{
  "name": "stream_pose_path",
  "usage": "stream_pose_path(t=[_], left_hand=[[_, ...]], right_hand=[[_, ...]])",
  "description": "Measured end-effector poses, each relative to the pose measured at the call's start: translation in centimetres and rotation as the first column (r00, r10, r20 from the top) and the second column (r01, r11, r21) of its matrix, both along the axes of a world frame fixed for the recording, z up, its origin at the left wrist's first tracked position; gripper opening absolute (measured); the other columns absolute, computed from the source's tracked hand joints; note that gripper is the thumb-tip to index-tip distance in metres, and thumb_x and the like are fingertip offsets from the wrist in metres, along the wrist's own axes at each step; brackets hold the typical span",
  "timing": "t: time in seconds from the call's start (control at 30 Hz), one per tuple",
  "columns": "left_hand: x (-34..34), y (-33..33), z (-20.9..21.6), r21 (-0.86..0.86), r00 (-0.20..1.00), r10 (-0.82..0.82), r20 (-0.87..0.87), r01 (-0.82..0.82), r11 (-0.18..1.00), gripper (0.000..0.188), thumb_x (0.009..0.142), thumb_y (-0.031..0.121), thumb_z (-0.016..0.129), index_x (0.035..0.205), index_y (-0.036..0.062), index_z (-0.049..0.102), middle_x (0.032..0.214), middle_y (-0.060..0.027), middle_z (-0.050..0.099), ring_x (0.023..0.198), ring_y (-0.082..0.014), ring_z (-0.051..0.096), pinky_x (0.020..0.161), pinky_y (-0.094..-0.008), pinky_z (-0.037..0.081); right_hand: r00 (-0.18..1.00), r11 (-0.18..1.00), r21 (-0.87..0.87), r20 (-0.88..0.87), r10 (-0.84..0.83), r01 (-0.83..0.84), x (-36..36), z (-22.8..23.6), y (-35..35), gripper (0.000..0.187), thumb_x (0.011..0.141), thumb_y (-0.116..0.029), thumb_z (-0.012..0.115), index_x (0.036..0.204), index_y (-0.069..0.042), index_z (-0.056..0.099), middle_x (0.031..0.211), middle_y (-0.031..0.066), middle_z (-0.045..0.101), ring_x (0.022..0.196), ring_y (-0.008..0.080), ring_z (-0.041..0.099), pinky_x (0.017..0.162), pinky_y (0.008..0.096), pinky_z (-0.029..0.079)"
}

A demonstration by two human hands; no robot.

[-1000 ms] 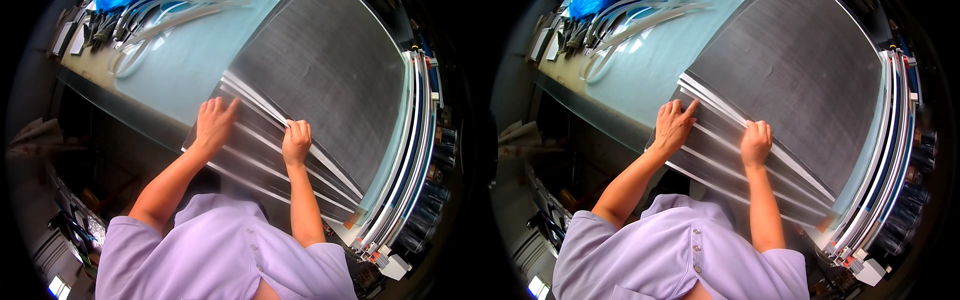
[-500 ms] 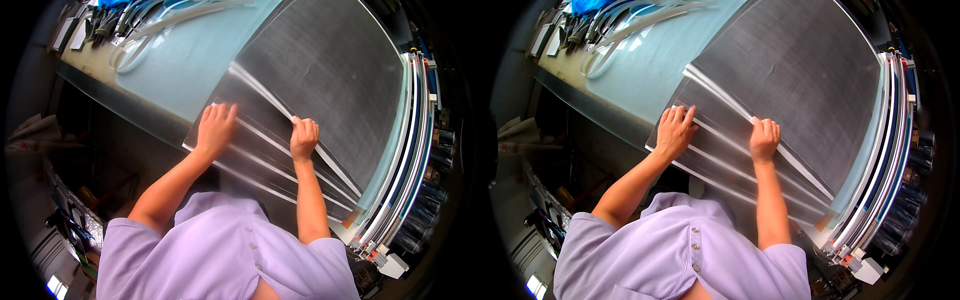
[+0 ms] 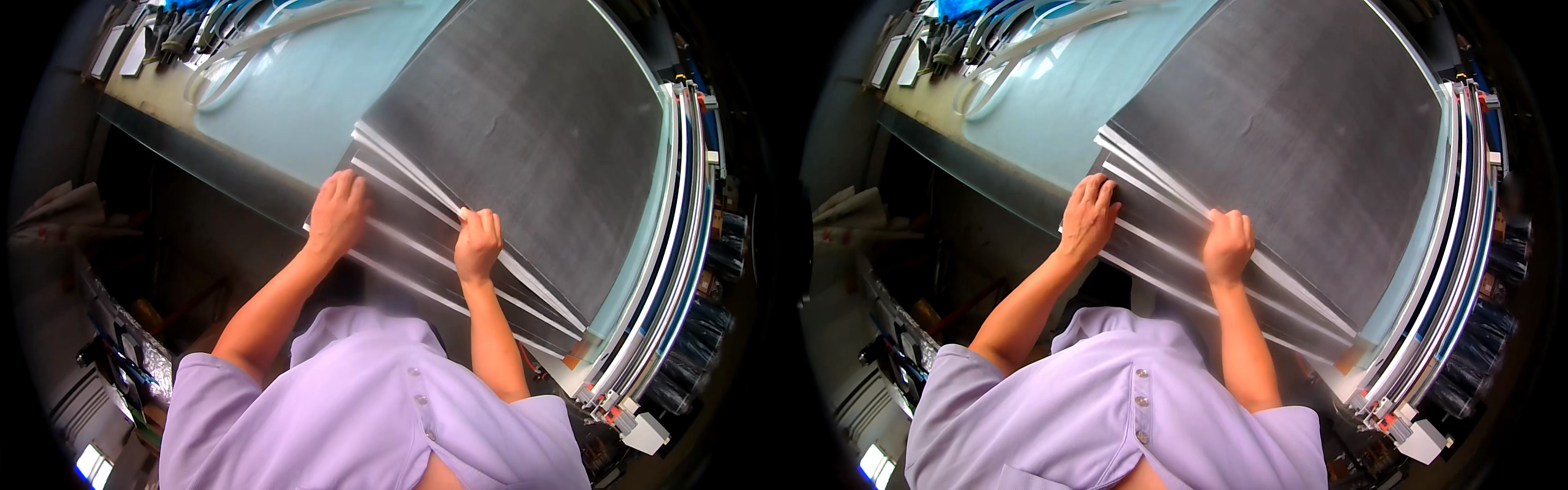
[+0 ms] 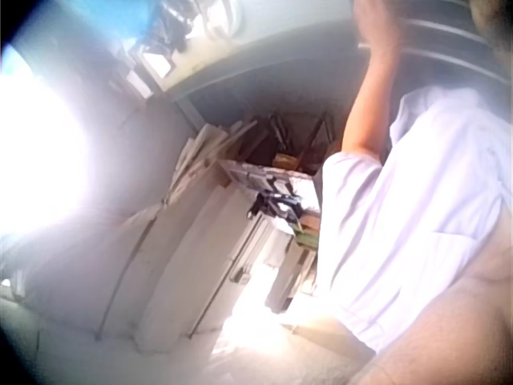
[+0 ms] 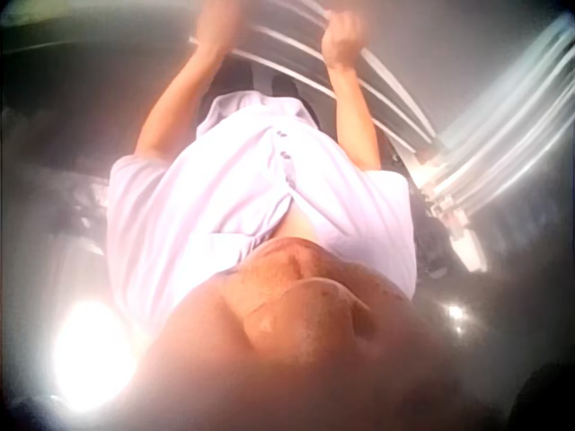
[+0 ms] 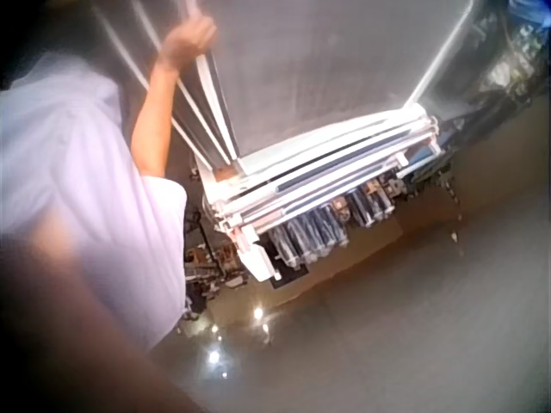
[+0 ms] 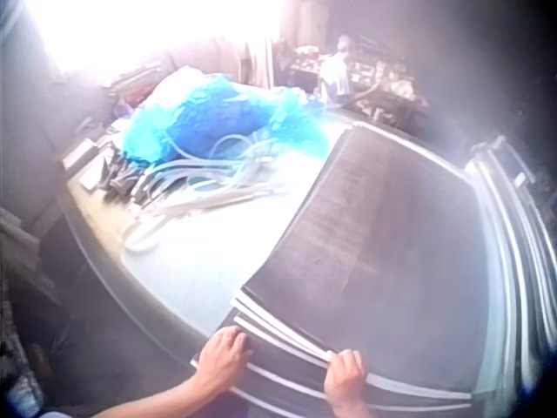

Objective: The person applies multiple strips of white tape to a large, dark rectangular glass panel. They place the strips in parallel rows, smoothing each one down with their hands to ensure adhesion. The task involves repetitive handling of tape strips and careful alignment on the glass surface.

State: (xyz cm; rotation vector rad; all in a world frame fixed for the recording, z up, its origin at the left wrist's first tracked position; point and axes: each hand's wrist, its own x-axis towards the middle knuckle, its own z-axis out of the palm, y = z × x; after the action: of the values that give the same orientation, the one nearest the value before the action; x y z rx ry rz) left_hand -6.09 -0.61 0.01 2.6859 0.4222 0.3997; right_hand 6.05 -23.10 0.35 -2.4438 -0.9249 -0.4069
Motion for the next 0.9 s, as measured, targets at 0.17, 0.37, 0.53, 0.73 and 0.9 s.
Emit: stream_pose_path(t=[0.17, 0.37, 0.53, 0.73, 0.9], left_hand=[[-0.1, 0.7, -0.5, 0.203, 0.999, -0.041, -0.016, 0.044, 0.978, 0.047, 0.081, 0.009, 0.071, 0.125, 0.0102, 0.056, 0.114, -0.013, 0.051, 0.111, -0.03, 0.053, 0.103, -0.0441, 0.041], [0.1, 0.2, -0.5, 0.209, 1.0, 0.0, -0.007, 0.001, 0.978, 0.056, 0.082, 0.014, 0.072, 0.135, 0.0188, 0.054, 0.118, -0.0116, 0.05, 0.114, -0.0282, 0.05, 0.107, -0.0464, 0.036], [0.5, 0.1, -0.2, 0.157, 1.0, 0.001, -0.03, 0.004, 0.988, 0.056, 0.082, 0.017, 0.073, 0.134, 0.0201, 0.054, 0.119, -0.0124, 0.049, 0.113, -0.0292, 0.048, 0.107, -0.0461, 0.035], [0.5, -0.8, 0.9, 0.062, 1.0, 0.026, -0.003, -0.026, 0.998, 0.064, 0.081, 0.017, 0.074, 0.14, 0.0195, 0.051, 0.118, -0.0142, 0.049, 0.113, -0.0334, 0.048, 0.105, -0.0463, 0.037], [-0.8, -1.6, 1.2, 0.028, 1.0, 0.0, -0.005, 0.001, 1.0, 0.068, 0.081, 0.017, 0.074, 0.144, 0.0142, 0.049, 0.128, -0.016, 0.051, 0.117, -0.0342, 0.05, 0.106, -0.0463, 0.038]], right_hand=[[0.999, 0.999, 0.049, -0.033, 0.0, 0.001, 0.0, -0.4, 0.1, 0.014, 0.079, 0.004, 0.062, 0.088, -0.006, 0.068, 0.078, 0.007, 0.055, 0.073, 0.0273, 0.056, 0.066, 0.0387, 0.046], [1.0, 0.999, 0.046, -0.031, -0.001, 0.003, 0.0, -0.1, 0.0, 0.017, 0.077, 0.006, 0.061, 0.087, -0.005, 0.067, 0.079, 0.0076, 0.056, 0.074, 0.0278, 0.056, 0.068, 0.0397, 0.047], [0.998, 1.0, 0.004, -0.056, 0.001, -0.001, -0.2, -0.1, -0.1, 0.022, 0.077, 0.004, 0.063, 0.097, -0.006, 0.066, 0.09, 0.008, 0.057, 0.084, 0.0284, 0.057, 0.076, 0.0399, 0.047], [0.998, 0.992, -0.124, 0.06, 0.03, -0.022, -1.0, -0.9, -0.7, 0.023, 0.085, -0.005, 0.065, 0.108, -0.007, 0.062, 0.101, 0.0083, 0.057, 0.093, 0.0273, 0.058, 0.081, 0.04, 0.046], [0.981, 0.989, -0.11, 0.153, 0.118, -0.102, 0.6, -1.0, -2.8, 0.009, 0.087, -0.005, 0.063, 0.096, -0.007, 0.064, 0.087, 0.0069, 0.056, 0.081, 0.0257, 0.058, 0.073, 0.0383, 0.045]])
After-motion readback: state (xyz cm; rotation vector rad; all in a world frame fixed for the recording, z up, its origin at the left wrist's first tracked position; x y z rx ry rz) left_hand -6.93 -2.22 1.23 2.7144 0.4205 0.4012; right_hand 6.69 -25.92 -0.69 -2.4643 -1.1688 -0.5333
